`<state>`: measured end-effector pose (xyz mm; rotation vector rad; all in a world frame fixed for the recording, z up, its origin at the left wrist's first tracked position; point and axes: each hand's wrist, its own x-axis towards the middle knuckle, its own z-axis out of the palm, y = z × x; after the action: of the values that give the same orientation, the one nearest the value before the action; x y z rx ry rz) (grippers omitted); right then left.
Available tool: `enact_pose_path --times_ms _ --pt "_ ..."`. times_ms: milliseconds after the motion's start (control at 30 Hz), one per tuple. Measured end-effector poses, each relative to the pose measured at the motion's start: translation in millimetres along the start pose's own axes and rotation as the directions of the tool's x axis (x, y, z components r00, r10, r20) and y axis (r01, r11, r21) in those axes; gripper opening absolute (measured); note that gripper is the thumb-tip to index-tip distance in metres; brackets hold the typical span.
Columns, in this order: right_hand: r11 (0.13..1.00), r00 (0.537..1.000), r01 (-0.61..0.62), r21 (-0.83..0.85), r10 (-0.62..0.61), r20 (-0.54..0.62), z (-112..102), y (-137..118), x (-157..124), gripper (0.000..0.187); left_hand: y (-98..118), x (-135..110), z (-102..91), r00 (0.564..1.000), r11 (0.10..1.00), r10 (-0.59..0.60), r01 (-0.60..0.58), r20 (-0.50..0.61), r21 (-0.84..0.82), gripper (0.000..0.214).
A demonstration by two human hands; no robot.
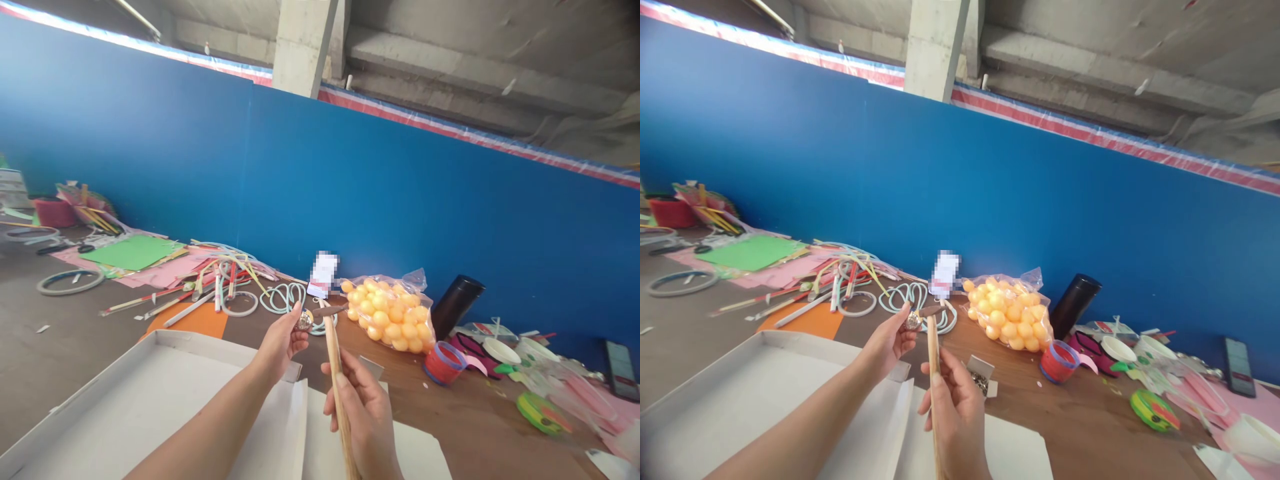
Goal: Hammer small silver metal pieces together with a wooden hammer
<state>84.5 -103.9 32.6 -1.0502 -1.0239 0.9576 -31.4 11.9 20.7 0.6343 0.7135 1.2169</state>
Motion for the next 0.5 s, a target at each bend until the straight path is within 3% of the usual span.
enact_pose_path --times_ms 233,400,500 --pt "1.000 1.000 -0.017 -0.006 0.017 0.003 -0.7 1.1 0.7 0.046 1.4 -1.8 0.9 0.999 0.999 0.034 -0.034 -0.013 0.017 0.034" --pt "0.988 0.996 -0.085 -0.131 0.084 -0.011 -1.1 2.6 4.0 0.047 1.7 -0.8 0.9 0.999 0.998 0.052 -0.052 -0.008 0.020 0.037" --pt "0.994 0.999 -0.045 -0.098 0.043 -0.032 -2.1 0.6 4.3 0.047 1.9 -0.7 0.7 0.998 0.999 0.054 -0.054 -0.015 0.008 0.036"
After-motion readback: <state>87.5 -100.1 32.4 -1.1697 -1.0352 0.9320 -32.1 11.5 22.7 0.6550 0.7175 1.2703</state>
